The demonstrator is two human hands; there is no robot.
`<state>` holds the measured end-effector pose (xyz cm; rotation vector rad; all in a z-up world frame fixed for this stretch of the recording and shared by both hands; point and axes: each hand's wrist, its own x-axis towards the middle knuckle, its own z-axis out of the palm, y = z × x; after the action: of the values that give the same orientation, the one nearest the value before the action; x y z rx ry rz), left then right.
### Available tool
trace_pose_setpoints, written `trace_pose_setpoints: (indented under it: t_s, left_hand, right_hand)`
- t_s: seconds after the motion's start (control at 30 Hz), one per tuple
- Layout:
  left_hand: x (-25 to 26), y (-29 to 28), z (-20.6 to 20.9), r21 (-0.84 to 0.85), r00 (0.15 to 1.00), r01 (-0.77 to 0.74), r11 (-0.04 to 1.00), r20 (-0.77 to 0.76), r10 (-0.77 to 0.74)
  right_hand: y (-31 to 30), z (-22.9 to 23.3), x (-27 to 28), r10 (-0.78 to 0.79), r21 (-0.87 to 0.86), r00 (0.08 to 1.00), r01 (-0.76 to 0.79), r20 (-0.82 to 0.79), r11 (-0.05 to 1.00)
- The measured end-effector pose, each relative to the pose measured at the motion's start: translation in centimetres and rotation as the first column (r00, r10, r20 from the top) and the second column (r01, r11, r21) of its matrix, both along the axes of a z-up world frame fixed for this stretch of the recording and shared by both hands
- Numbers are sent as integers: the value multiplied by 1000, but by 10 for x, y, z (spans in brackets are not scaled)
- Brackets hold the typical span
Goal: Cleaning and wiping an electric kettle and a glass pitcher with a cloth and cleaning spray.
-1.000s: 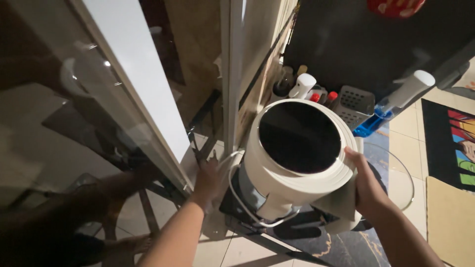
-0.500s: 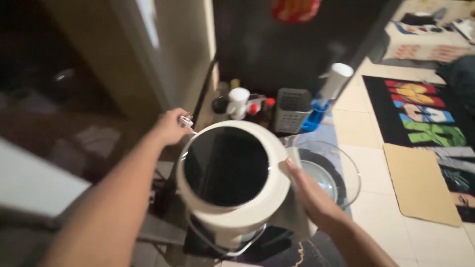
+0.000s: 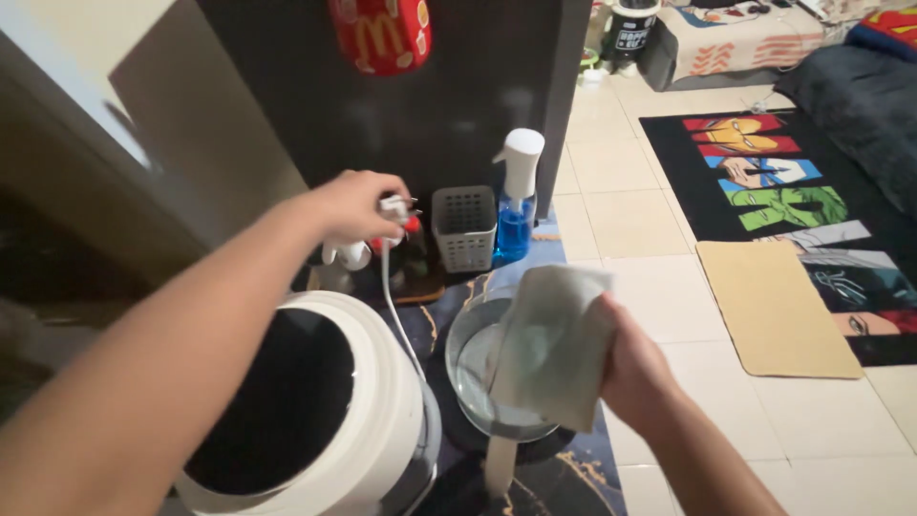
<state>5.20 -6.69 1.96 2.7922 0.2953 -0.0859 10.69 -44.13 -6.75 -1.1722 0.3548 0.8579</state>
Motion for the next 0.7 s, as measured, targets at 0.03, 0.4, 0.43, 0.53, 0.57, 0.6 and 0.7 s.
trace_pose_setpoints:
  t_s: [0.03,0.4,0.43,0.53,0.57,0.6,0.7]
  left_hand:
    - [5,-15,1,7,1000,-8,1000,0,8]
    - [-22,-145,31,-236,989,10,972,145,25]
    - [-28,-148,28,-234,988,-2,972,148,37]
    - [-55,-163,17,-294,963,-76,953,225,146]
    - [-66,-167,15,-317,947,-81,945,271,172]
    - [-77,-171,14,-338,928,-85,937,316,198]
    - [-104,-183,12,-394,904,-162,905,308,295]
  right_hand:
    - [-9,-2,11,8,7,1000,-8,0,1000]
    - [-41,-6,101,162,-210,644,-3,747,978]
    - [-28,-24,104,169,-207,640,-15,749,978]
    - [-3,-72,93,541,-576,259,82,800,813]
    - [0,-83,80,538,-539,23,41,842,841]
    - [4,-93,66,494,-508,-213,-14,843,861]
    - [0,-92,38,798,-840,-344,44,495,540]
